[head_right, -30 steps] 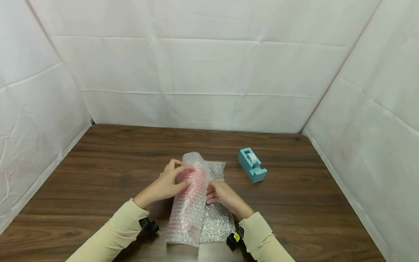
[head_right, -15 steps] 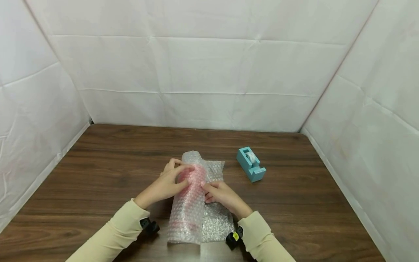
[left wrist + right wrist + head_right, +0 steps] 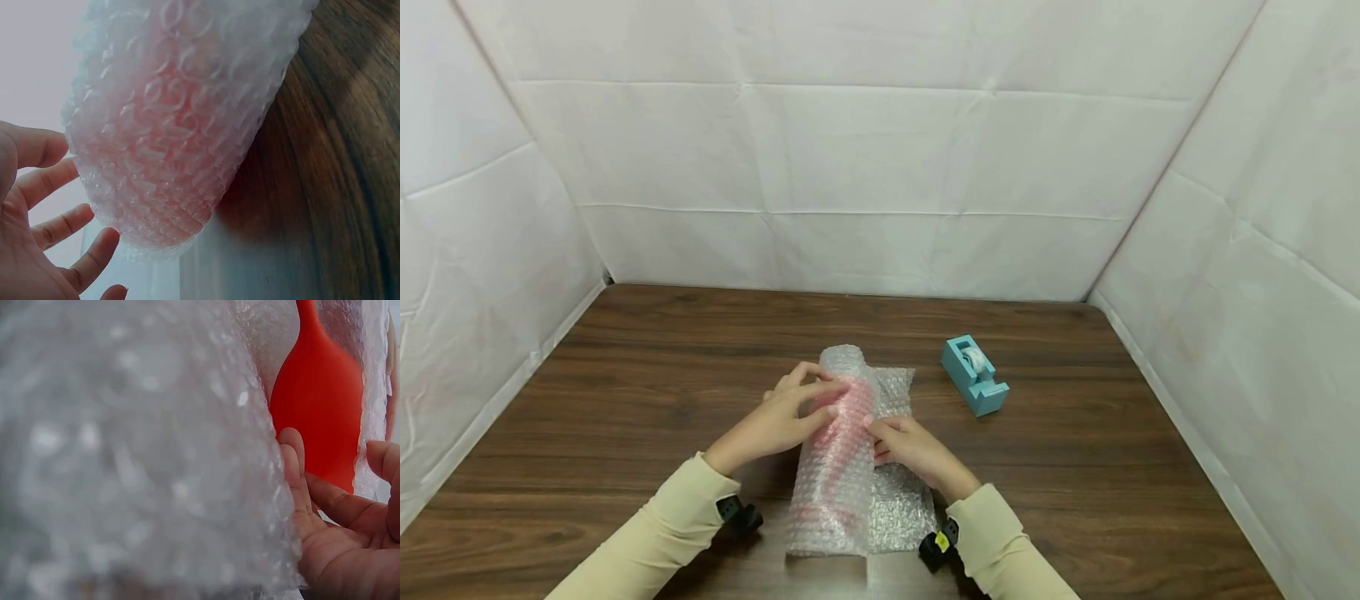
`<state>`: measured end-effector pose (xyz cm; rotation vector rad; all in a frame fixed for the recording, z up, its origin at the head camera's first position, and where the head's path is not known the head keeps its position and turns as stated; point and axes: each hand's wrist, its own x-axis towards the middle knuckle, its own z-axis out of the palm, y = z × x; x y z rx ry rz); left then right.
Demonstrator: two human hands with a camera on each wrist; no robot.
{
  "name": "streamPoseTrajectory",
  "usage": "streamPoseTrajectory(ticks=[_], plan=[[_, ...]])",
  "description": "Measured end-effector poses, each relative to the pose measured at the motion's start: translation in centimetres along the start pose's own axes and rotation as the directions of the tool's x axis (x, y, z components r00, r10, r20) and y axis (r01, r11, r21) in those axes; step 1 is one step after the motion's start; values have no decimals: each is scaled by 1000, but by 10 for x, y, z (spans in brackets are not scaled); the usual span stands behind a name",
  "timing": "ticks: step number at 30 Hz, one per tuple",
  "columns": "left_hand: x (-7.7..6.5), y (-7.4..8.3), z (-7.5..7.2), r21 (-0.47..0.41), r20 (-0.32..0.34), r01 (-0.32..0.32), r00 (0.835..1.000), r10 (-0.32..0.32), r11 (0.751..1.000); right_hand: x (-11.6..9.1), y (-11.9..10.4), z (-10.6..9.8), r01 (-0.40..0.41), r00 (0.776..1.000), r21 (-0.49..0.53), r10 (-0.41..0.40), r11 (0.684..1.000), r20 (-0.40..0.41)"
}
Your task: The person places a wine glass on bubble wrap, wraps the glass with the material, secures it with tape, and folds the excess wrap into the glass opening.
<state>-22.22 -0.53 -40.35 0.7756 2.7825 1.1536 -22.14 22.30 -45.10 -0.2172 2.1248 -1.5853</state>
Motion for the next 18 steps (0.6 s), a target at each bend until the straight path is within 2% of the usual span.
streamPoseTrajectory(ticks=[10,18], plan=[[-1,-1,-3,-53,32,-20,999,21,998,-4,-3,-1,-16,1000,-27,16,1000,9],[-1,-1,-3,-119,-3,-40,999,40,992,-2,0,-2,-12,1000,7,12,1000,-1]])
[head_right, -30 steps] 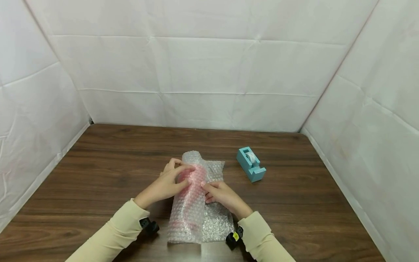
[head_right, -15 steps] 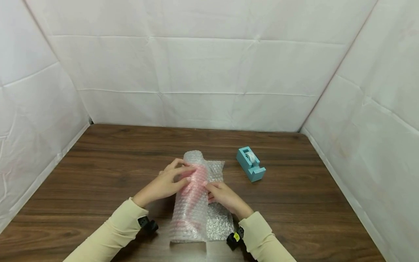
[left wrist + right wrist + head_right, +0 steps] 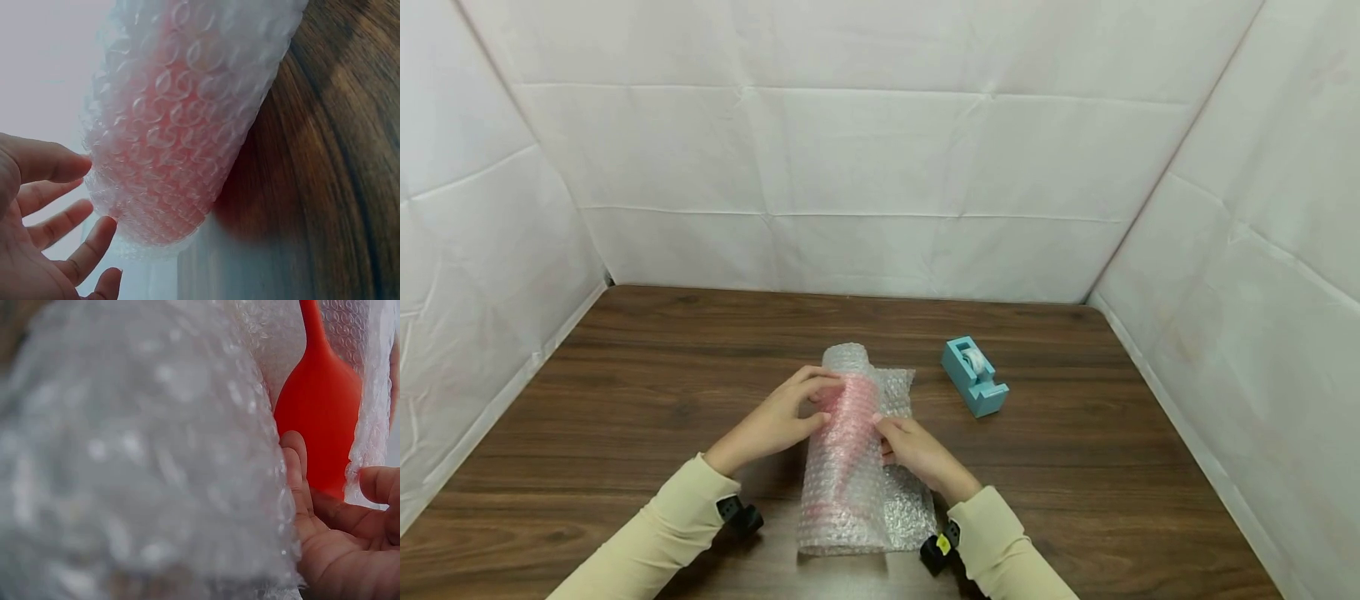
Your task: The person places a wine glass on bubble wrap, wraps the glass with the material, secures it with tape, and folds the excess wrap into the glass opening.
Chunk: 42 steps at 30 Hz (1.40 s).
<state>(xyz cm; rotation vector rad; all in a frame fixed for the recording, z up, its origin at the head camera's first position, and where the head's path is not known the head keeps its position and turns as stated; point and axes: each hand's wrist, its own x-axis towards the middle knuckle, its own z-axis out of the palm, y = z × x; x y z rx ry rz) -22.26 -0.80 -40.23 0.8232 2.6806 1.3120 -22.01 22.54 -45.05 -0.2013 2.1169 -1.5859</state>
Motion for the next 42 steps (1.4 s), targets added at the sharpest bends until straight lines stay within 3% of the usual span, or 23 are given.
streamPoseTrajectory(ticks=[4,9,16,21,28,42], plan=[[0,2,2,-34,-34,44,998,-45,998,0,2,0,-19,1000,7,19,1000,-23],[2,3,5,-60,-55,152,986,-155,987,-2,2,0,-45,996,-10,44,999,-77],[4,2,7,-91,-32,236,970,-239,968,-4,2,-1,-47,985,42,53,998,-161],[7,2,11,-108,-26,246,968,-250,963,-5,3,-2,-9,978,77,25,997,-206],[9,5,15,-110,-16,255,966,-259,961,-7,5,-5,40,981,9,-37,999,-193],[12,8,21,-63,-19,248,968,-249,967,-14,1,-11,27,975,58,-14,998,-220]])
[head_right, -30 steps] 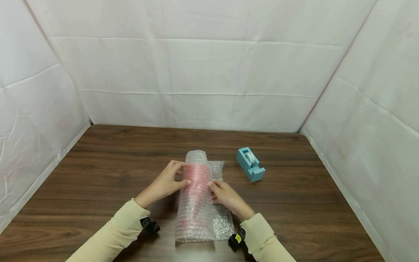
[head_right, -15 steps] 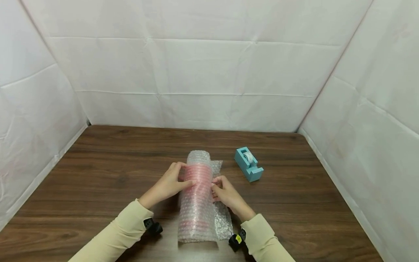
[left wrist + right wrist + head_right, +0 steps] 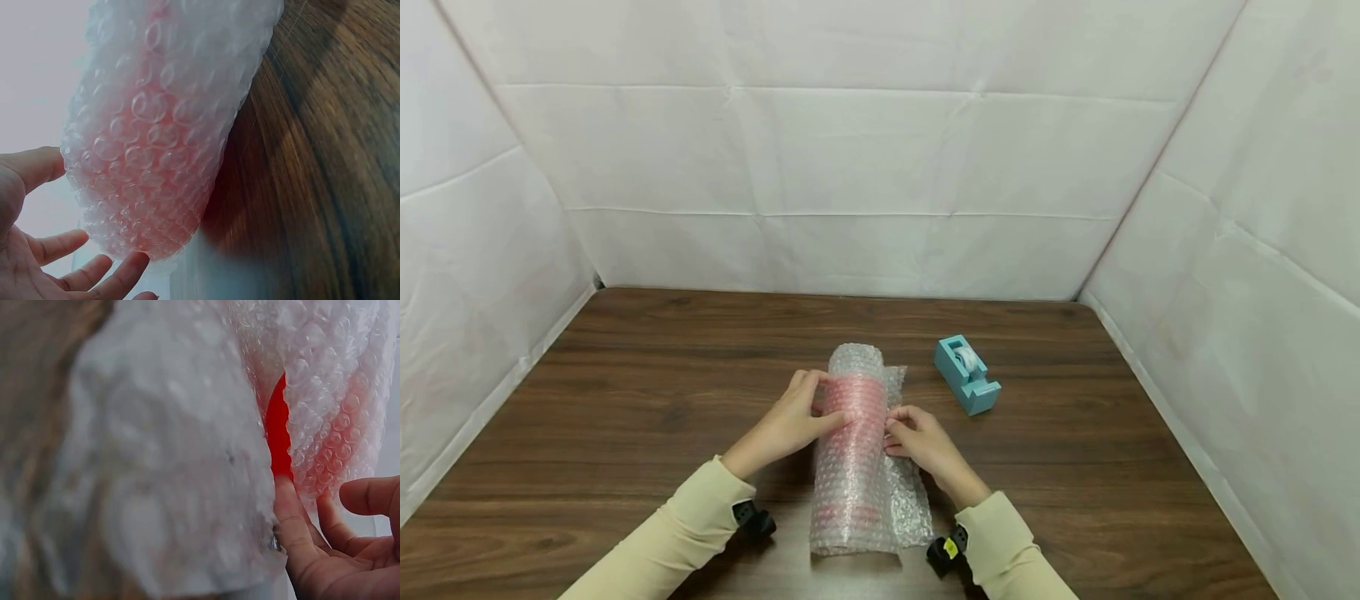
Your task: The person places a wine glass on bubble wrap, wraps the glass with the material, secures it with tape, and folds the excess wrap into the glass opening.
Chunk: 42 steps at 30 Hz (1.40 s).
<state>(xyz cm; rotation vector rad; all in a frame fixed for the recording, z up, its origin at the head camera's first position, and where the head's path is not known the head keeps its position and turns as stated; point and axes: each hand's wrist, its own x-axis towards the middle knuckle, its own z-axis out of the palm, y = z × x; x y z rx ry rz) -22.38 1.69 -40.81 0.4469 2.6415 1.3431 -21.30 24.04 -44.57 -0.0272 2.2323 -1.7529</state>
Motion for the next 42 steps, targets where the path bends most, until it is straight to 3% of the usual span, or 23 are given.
streamPoseTrajectory(ticks=[9,23,33,42], plan=[[-1,1,-1,15,18,-59,998,59,998,-3,2,-8,7,1000,-3,-7,1000,24],[1,5,1,9,90,-167,982,166,986,-4,7,-16,-15,1000,-125,18,992,23],[3,11,5,18,73,-148,987,147,989,-2,6,-18,0,1000,-196,2,981,11],[5,14,10,51,52,-137,990,135,989,-7,1,-18,-34,999,-200,28,979,-34]])
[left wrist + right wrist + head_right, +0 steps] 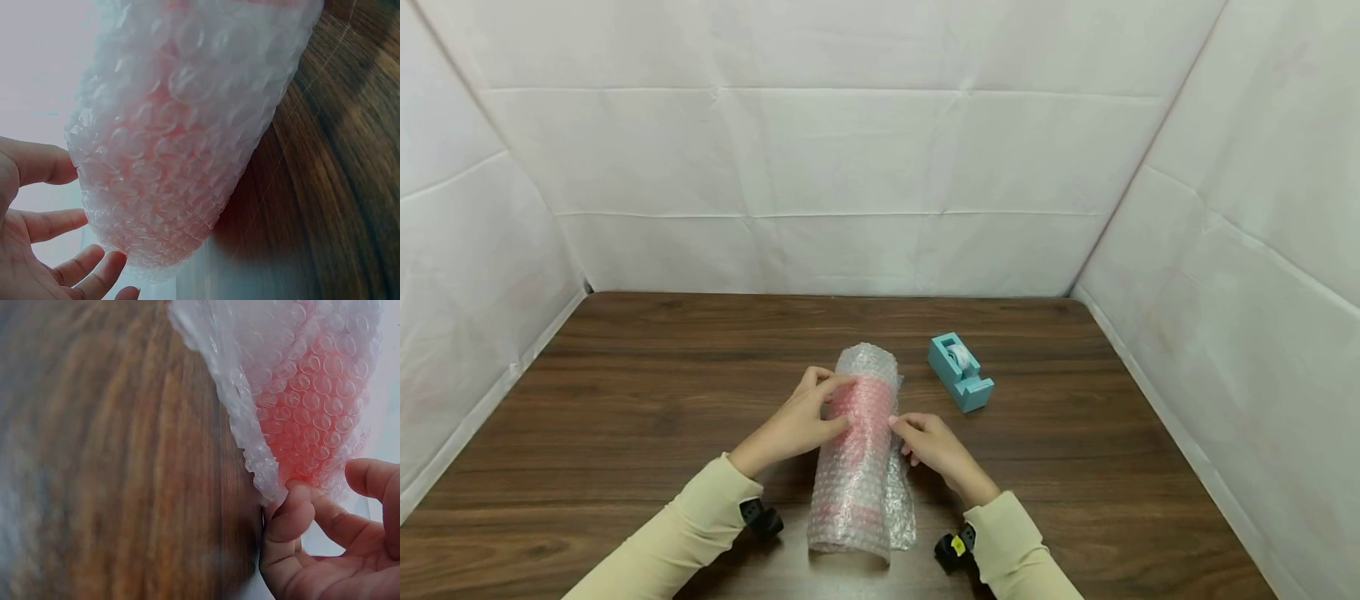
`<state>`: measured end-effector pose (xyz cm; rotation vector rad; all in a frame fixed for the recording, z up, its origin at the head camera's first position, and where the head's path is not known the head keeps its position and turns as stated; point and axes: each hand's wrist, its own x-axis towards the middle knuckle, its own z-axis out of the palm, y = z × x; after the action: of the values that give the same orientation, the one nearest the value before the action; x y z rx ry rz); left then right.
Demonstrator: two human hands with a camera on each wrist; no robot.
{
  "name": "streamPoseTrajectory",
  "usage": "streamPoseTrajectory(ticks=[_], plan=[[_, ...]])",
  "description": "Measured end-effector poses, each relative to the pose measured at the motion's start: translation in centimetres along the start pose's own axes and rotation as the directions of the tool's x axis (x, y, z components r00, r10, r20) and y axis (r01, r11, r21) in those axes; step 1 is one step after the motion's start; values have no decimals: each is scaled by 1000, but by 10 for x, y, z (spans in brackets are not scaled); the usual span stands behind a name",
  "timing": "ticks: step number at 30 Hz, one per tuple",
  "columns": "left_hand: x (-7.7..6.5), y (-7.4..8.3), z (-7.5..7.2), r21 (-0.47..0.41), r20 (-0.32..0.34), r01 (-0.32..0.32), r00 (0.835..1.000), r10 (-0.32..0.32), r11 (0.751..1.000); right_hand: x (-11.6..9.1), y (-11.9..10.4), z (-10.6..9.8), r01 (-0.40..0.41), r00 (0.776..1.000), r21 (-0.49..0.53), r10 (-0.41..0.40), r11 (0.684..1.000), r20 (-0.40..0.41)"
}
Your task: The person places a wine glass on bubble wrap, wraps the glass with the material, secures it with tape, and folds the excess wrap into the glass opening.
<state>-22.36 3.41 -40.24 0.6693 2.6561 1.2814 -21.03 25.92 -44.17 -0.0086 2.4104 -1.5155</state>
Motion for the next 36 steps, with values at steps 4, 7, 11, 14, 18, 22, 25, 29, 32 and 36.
streamPoseTrajectory(ticks=[4,7,11,14,18,22,25,29,32,36], plan=[[0,0,0,2,-7,1,1000,-1,1000,3,2,1,-15,1000,12,15,1000,2],[-1,-1,-1,5,-7,7,1000,-7,1000,5,2,2,-56,998,58,56,997,0],[-2,0,-2,13,-7,13,1000,-13,1000,7,3,2,-79,997,123,80,989,-1],[-3,0,-2,10,-11,11,1000,-11,1000,7,4,1,-63,998,149,61,987,19],[-5,0,-4,3,-16,11,1000,-11,1000,7,5,0,-41,998,174,33,984,50],[-7,-2,-6,13,-7,10,1000,-10,1000,7,4,1,-28,998,213,14,977,67],[-8,-4,-8,14,8,0,1000,0,1000,8,3,3,-5,998,222,-9,975,65],[-9,-7,-11,-25,23,14,1000,-14,1000,9,2,5,22,999,203,-27,979,20],[-10,-9,-14,-65,16,43,999,-42,997,11,1,6,20,999,199,-14,980,-33],[-10,-12,-17,-84,-11,62,998,-63,994,11,-3,8,21,997,208,-6,978,-71]])
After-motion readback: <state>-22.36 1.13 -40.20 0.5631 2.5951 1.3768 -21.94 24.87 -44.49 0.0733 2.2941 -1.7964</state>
